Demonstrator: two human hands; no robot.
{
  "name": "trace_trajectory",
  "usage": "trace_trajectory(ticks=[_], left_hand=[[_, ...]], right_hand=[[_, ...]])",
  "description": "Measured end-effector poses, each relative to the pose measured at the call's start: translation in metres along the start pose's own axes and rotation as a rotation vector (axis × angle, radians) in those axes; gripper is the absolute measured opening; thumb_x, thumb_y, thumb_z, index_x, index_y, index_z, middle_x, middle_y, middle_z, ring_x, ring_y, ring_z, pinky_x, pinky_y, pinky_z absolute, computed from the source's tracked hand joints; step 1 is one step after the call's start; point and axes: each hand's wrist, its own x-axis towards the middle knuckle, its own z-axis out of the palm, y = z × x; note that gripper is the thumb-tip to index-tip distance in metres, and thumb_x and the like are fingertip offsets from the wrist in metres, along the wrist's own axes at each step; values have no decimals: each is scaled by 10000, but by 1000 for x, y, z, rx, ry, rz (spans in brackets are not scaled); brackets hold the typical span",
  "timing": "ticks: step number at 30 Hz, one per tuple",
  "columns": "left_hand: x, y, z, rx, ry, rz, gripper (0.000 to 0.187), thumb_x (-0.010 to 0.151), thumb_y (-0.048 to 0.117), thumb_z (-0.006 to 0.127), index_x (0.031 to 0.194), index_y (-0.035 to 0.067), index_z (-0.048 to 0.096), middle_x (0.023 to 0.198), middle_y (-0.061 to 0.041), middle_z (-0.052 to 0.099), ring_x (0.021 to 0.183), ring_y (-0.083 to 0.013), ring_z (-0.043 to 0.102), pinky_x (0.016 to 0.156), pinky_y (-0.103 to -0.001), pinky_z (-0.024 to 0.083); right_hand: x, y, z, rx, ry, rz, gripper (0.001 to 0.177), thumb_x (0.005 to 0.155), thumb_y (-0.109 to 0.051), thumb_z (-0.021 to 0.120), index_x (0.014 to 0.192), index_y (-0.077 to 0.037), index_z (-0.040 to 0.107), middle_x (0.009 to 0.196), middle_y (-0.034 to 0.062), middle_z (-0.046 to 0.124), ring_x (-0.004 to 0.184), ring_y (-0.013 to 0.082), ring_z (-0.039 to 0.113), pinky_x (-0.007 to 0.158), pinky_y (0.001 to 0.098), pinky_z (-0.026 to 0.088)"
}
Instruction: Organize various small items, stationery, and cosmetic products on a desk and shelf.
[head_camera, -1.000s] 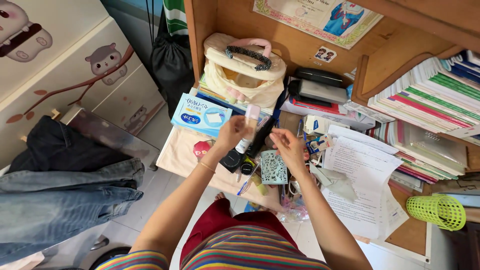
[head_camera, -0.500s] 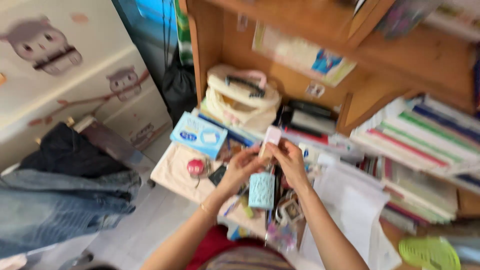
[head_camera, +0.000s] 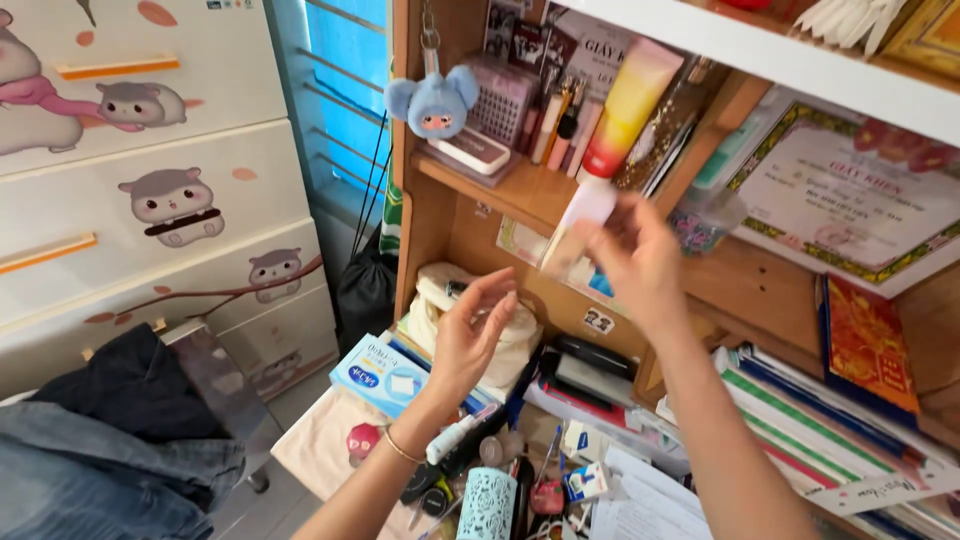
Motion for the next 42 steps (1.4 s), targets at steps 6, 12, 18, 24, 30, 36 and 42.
trace_trajectory(ticks=[6,12,18,24,30,36,42], left_hand=[[51,30,-16,535,-26,447,427,963,35,652,1386,63,596,1366,-161,607,1252,-326,596,1042,-394,493],[96,11,-19,937,-134,625,438,986,233,648,1364,25,570,1454,-166,522,1491,-363,359,1206,-577,259],[116,-8,-28,1118,-183,648,586,1005,374,602,1434,-17,523,1478,-172,486,1539,-345,276,1211,-694,113],[117,-14,-39,987,-240,666,574,986,280,619,1478,9,500,1543,-179,464,1520,-317,326,1219,-683,98],[89,-31,-95,535,-325,567,406,965,11,603,1360,103,615,1456,-143,565,1418,-340,516,1175,-488,404],[21,-114,-152,439,-130,112,305,945,-67,562,1190,55,697,1178,-129,731,1044,-296,711,897,-371,577],[-64,-188,-167,542,-189,-444,220,964,61,621,1164,67,713,1004,-180,748,794,-279,747,715,-364,594]], right_hand=[[95,14,11,-95,159,-133,331,1019,-137,719,1257,29,561,1044,92,732,883,112,703,715,260,595],[143,43,52,-251,149,-24,349,978,-145,746,1233,28,579,954,126,745,755,158,704,614,290,575],[153,61,65,-302,213,-82,285,933,-128,801,1112,25,640,925,111,769,782,157,751,650,296,615],[146,66,68,-397,230,-20,352,870,-116,856,1106,26,637,934,111,765,808,159,741,706,293,592],[74,14,81,-334,343,-212,273,1027,-76,796,1260,-9,672,1033,48,752,880,109,657,763,252,531],[-39,29,125,-285,177,-199,65,1094,-24,705,1159,-22,705,1046,52,724,837,79,639,769,222,520],[-137,145,187,-217,-225,323,151,959,-146,697,1037,-23,738,892,100,774,677,154,665,620,308,513]])
